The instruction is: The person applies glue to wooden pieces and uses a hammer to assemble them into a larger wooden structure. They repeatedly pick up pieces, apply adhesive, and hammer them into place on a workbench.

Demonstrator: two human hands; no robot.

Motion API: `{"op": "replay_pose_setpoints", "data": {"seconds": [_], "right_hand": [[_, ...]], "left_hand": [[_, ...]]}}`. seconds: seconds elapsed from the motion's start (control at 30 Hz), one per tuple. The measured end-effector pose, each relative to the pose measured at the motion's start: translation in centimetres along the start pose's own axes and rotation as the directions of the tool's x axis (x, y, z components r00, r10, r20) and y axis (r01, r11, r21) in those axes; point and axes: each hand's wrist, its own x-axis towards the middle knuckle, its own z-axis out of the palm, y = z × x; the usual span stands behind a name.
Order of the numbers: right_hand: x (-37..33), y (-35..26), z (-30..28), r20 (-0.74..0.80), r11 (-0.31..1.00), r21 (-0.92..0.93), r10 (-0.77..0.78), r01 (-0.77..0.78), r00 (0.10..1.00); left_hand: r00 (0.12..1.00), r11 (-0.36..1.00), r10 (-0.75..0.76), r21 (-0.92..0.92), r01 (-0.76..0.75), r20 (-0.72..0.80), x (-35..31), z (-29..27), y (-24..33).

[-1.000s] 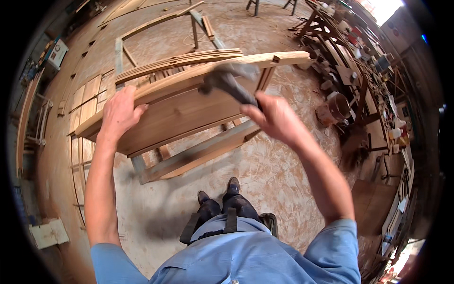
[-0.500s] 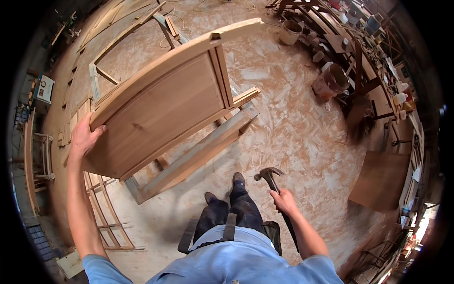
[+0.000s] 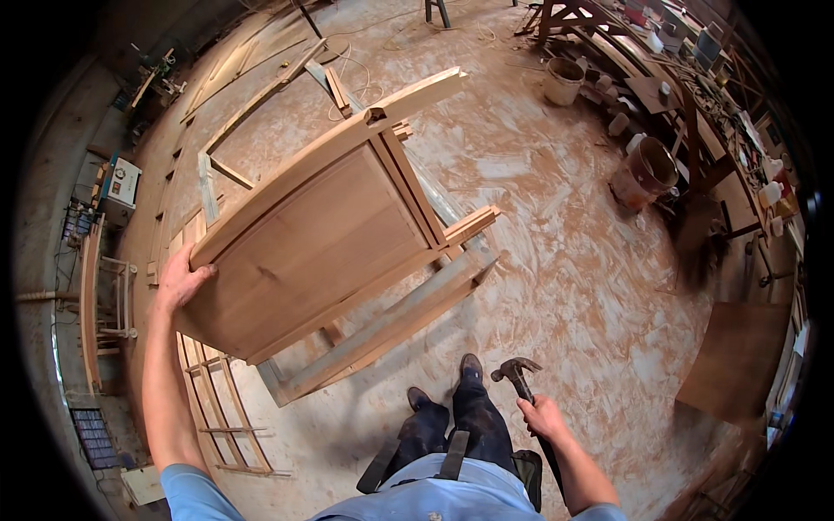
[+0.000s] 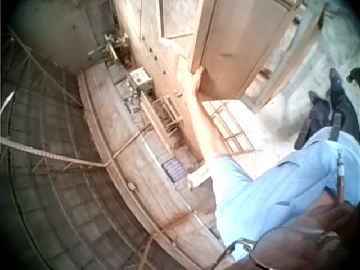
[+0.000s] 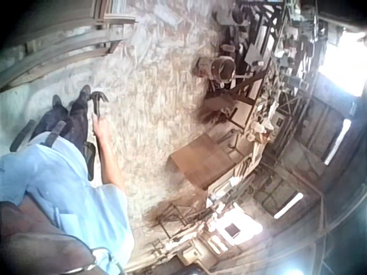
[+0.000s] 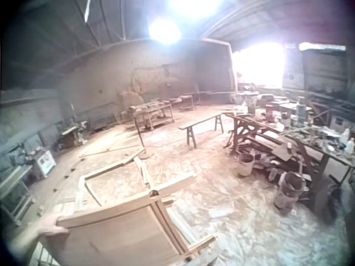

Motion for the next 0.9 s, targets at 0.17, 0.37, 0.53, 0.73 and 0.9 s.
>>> {"op": "replay_pose_setpoints", "data": {"seconds": [0.17, 0.37, 0.53, 0.73, 0.9], "right_hand": [[0.7, -0.6, -0.5, 0.043, 0.998, -0.064, -0.028, 0.031, 0.999], [1.0, -1.4, -1.1, 0.059, 0.997, -0.075, -0.031, 0.035, 0.998], [0.9, -2.6, -1.3, 0.052, 0.997, -0.064, -0.026, 0.029, 0.998], [1.0, -3.1, -0.8, 0.07, 0.995, -0.102, -0.015, 0.022, 0.997], [1.6, -2.6, -0.6, 0.076, 0.98, -0.197, 0.018, -0.002, 0.997]], "left_hand": [[0.999, 0.999, -0.046, -0.003, 0.046, -0.016, -0.5, -0.2, 0.2], [0.998, 0.992, -0.008, 0.126, 0.015, -0.055, -1.8, 0.1, 0.0], [0.994, 0.993, -0.006, 0.113, 0.018, -0.105, -5.7, 0.2, 1.7], [0.993, 0.987, 0.085, 0.143, -0.073, -0.081, -13.7, 1.1, 4.4], [0.947, 0.953, 0.288, 0.138, -0.269, -0.142, -21.4, 4.9, 6.4]]}}
